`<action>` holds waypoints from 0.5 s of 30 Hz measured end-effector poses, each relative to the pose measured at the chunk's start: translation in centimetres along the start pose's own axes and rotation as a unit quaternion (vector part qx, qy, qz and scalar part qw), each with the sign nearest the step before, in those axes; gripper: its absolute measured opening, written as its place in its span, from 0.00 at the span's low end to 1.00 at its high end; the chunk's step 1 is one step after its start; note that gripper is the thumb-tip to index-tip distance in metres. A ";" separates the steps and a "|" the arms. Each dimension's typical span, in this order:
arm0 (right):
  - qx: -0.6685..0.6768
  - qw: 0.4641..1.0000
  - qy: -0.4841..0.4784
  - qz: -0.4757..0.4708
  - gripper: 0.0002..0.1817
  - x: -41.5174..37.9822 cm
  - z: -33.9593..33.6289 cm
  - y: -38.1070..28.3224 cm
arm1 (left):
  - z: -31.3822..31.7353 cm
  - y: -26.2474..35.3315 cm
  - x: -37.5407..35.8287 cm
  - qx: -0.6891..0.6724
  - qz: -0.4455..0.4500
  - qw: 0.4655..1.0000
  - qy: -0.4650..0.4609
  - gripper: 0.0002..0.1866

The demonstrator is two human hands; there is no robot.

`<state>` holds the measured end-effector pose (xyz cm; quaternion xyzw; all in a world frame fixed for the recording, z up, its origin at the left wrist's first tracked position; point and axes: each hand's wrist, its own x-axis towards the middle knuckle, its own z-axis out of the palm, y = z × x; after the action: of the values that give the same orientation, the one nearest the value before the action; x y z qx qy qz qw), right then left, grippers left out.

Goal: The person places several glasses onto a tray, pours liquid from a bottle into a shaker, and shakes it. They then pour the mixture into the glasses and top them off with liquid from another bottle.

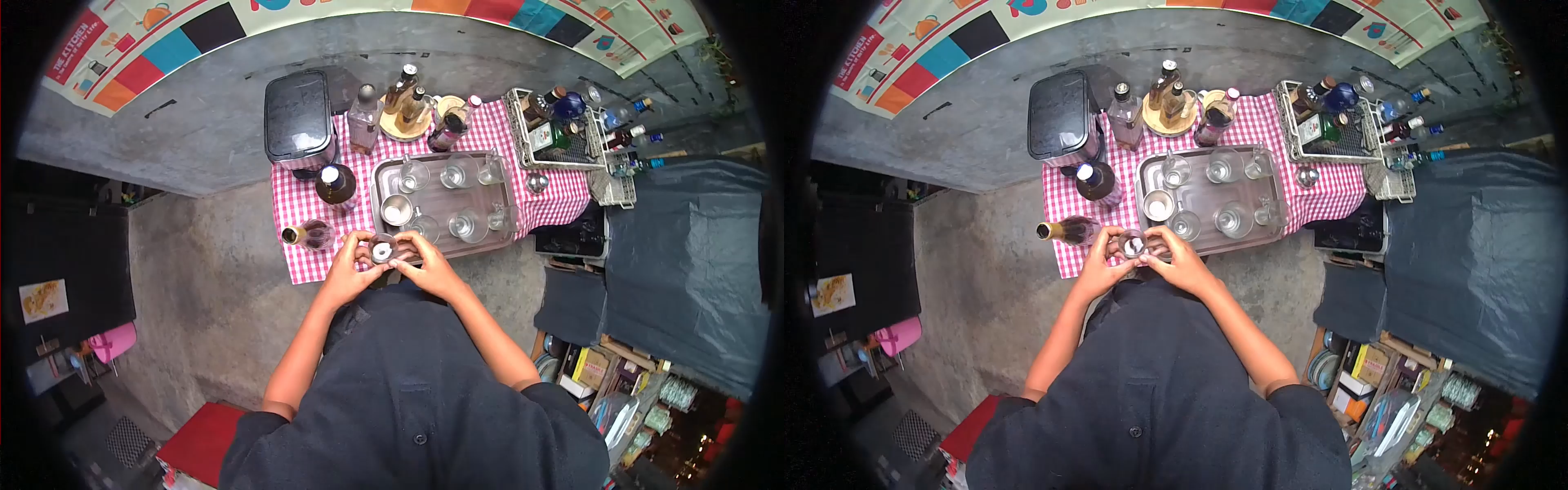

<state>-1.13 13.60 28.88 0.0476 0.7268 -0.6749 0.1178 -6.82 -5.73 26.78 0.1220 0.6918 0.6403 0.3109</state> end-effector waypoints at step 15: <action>-0.310 0.940 -0.134 -0.038 0.27 3.6 -11.2 5.5 | 5.7 -7.3 6.0 0.118 -0.037 0.974 0.192 0.30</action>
<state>-4.55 24.91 23.40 -0.1101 0.8788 -0.4204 0.1972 -6.43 1.19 18.22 0.0069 0.8131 0.5538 0.1791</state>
